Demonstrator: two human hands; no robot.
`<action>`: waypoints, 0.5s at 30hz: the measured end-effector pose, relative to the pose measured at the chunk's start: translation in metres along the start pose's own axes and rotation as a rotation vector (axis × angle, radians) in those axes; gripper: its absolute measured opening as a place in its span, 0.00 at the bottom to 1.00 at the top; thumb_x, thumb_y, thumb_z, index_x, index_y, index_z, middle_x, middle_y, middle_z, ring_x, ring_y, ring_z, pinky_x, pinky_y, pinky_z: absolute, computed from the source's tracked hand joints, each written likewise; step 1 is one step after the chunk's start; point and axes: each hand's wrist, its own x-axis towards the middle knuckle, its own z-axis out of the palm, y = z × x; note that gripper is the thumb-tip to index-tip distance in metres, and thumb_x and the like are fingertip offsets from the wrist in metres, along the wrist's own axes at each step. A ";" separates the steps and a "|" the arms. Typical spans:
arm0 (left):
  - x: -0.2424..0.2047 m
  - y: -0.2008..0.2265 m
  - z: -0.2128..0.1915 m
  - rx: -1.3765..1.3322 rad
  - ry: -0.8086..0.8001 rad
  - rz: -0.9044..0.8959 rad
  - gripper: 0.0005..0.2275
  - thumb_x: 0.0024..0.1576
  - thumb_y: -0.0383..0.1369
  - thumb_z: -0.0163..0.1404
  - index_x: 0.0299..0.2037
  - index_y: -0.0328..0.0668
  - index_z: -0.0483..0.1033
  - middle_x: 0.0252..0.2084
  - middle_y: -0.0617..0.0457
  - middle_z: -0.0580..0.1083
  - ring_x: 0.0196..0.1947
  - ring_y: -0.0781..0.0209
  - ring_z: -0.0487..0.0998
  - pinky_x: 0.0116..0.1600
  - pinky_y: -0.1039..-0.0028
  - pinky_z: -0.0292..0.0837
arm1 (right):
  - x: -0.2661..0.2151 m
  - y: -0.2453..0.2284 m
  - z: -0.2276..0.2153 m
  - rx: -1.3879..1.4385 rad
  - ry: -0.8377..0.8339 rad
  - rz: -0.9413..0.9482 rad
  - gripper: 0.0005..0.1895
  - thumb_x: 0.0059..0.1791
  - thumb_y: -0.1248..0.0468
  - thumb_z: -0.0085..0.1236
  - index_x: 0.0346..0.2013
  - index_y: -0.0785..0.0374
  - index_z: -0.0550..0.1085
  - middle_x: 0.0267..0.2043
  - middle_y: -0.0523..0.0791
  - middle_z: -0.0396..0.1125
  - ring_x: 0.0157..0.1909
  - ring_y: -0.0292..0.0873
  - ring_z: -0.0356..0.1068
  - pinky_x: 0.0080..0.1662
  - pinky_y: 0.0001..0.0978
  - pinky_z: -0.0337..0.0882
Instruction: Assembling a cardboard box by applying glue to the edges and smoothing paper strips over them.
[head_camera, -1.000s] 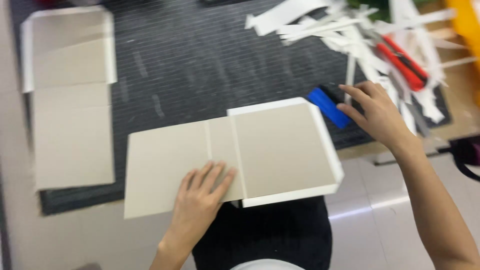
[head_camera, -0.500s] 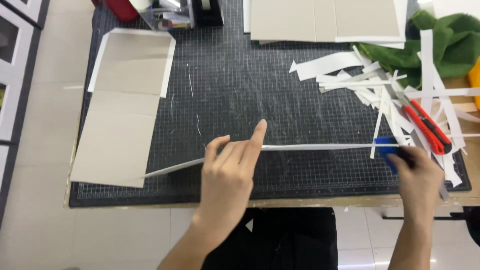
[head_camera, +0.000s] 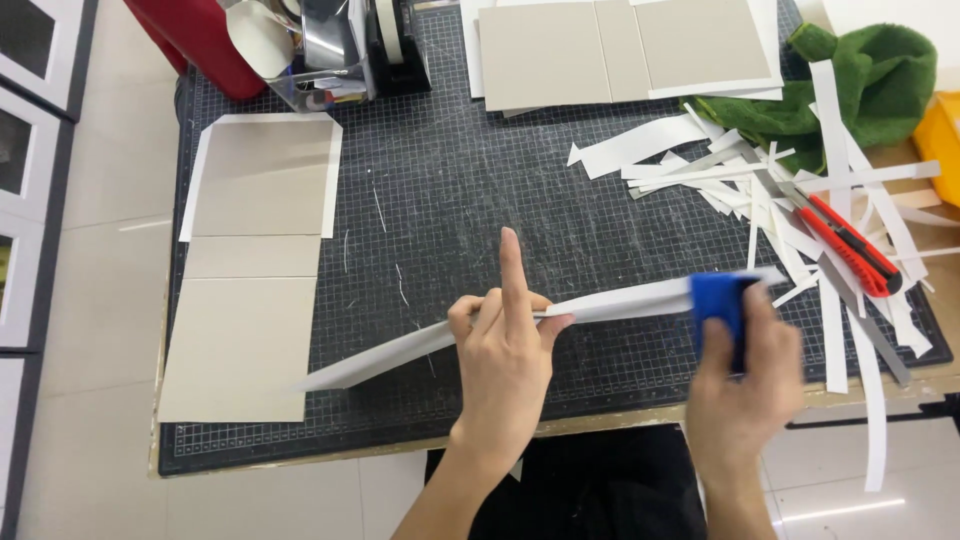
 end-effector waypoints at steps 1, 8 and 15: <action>-0.002 0.001 0.001 -0.001 0.016 0.002 0.37 0.61 0.40 0.58 0.72 0.32 0.47 0.33 0.69 0.72 0.34 0.75 0.71 0.54 0.73 0.57 | 0.006 0.000 -0.005 -0.042 -0.002 0.081 0.21 0.60 0.74 0.58 0.68 0.73 0.65 0.46 0.59 0.66 0.40 0.54 0.64 0.38 0.44 0.67; -0.006 0.004 0.005 0.105 0.118 0.021 0.31 0.67 0.48 0.41 0.70 0.29 0.52 0.31 0.69 0.68 0.29 0.77 0.67 0.50 0.75 0.60 | 0.014 -0.076 0.005 -0.058 -0.257 0.242 0.32 0.56 0.69 0.58 0.72 0.43 0.61 0.41 0.49 0.60 0.30 0.47 0.62 0.37 0.44 0.67; -0.015 0.009 0.004 0.124 0.125 0.006 0.30 0.67 0.45 0.47 0.71 0.30 0.51 0.30 0.72 0.69 0.28 0.77 0.64 0.49 0.76 0.59 | 0.041 -0.071 -0.016 -0.122 -0.254 0.388 0.24 0.57 0.66 0.57 0.69 0.57 0.69 0.38 0.53 0.61 0.31 0.50 0.61 0.38 0.46 0.65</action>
